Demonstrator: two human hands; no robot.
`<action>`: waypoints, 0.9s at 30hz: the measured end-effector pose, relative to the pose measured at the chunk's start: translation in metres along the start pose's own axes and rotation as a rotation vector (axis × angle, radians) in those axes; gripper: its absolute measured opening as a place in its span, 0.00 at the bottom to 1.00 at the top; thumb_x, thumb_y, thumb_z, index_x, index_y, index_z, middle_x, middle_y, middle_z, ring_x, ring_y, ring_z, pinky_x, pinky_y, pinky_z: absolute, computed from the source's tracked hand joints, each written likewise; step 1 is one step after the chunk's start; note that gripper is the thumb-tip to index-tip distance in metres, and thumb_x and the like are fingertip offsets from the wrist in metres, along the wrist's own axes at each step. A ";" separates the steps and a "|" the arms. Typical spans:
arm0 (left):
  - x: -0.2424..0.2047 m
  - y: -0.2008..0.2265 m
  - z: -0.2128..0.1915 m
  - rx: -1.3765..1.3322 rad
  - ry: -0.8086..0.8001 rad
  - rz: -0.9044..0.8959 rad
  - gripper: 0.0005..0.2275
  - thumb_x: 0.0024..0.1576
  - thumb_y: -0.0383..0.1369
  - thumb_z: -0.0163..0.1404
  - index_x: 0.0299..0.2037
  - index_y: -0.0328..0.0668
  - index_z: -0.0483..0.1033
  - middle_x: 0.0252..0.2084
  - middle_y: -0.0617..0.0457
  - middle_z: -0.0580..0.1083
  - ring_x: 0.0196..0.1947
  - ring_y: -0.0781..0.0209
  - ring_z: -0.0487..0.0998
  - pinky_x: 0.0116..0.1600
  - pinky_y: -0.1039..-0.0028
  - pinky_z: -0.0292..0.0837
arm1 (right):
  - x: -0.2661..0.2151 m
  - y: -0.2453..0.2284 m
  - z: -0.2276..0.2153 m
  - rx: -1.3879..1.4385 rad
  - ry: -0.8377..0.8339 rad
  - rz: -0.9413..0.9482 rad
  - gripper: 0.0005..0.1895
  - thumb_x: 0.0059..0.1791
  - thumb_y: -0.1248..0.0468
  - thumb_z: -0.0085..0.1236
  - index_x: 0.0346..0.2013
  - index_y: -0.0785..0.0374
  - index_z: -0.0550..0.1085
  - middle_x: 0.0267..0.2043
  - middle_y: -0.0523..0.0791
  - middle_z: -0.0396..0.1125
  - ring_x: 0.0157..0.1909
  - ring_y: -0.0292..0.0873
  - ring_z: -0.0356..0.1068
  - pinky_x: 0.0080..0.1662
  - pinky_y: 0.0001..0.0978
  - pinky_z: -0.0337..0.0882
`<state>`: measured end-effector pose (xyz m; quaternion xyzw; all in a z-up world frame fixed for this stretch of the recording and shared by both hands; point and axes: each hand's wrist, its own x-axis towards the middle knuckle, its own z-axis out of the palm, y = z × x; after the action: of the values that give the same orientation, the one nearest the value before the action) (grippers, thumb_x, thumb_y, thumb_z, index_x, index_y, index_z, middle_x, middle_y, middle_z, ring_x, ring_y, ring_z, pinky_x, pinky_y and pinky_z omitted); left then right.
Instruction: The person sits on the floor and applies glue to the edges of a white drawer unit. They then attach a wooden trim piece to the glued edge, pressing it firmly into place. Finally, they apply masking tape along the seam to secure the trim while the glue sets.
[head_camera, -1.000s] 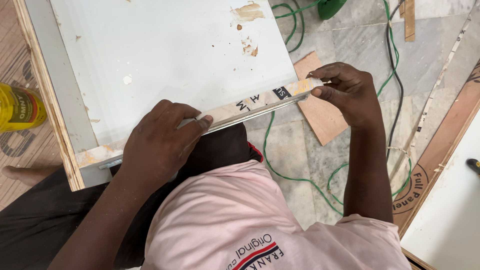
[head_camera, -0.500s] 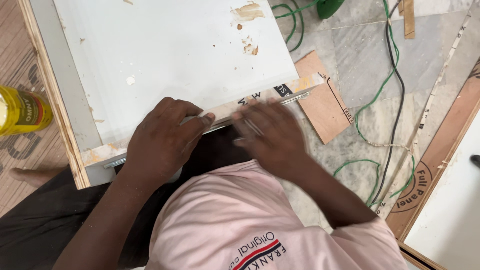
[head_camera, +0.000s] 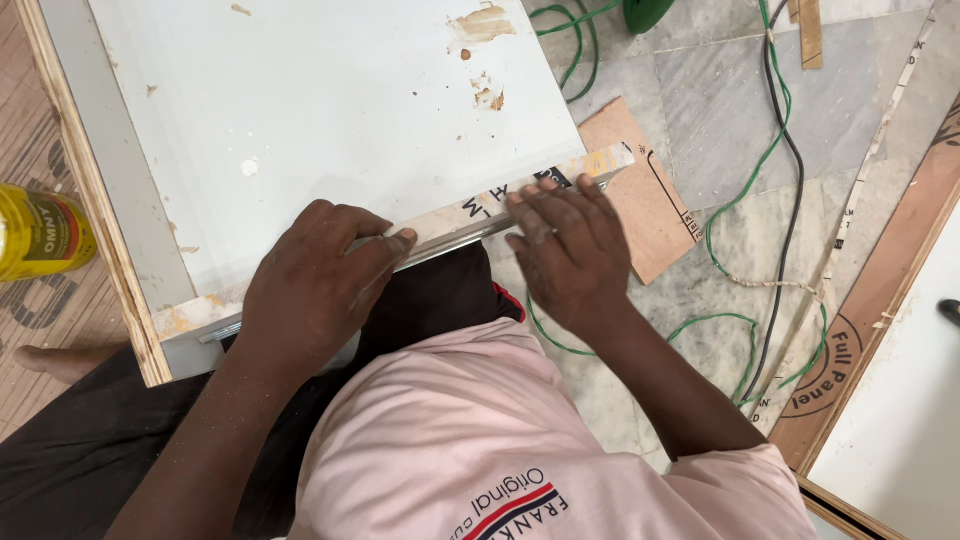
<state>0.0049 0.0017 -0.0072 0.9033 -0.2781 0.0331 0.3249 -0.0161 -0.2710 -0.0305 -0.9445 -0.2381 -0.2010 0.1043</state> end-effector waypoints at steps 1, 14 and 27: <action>0.000 0.000 0.000 -0.001 0.009 0.003 0.07 0.57 0.29 0.60 0.44 0.44 0.82 0.40 0.54 0.74 0.40 0.56 0.75 0.41 0.67 0.73 | -0.002 0.005 0.000 -0.024 0.003 0.012 0.15 0.57 0.60 0.60 0.57 0.62 0.77 0.56 0.46 0.71 0.63 0.47 0.70 0.71 0.49 0.62; -0.001 -0.001 0.002 0.006 0.014 -0.002 0.07 0.57 0.28 0.61 0.44 0.44 0.82 0.40 0.54 0.74 0.38 0.57 0.74 0.39 0.67 0.73 | -0.017 0.050 -0.004 -0.104 0.025 0.076 0.14 0.59 0.61 0.57 0.58 0.62 0.77 0.57 0.47 0.71 0.65 0.49 0.69 0.73 0.51 0.59; -0.001 -0.002 0.003 -0.010 0.006 -0.024 0.05 0.58 0.30 0.60 0.42 0.43 0.82 0.40 0.53 0.76 0.42 0.54 0.76 0.43 0.65 0.74 | -0.016 0.059 -0.012 -0.177 0.062 0.110 0.15 0.53 0.73 0.57 0.53 0.59 0.79 0.56 0.43 0.72 0.67 0.49 0.67 0.71 0.50 0.61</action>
<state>0.0047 0.0012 -0.0106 0.9049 -0.2666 0.0304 0.3305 -0.0044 -0.3317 -0.0331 -0.9549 -0.1638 -0.2445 0.0386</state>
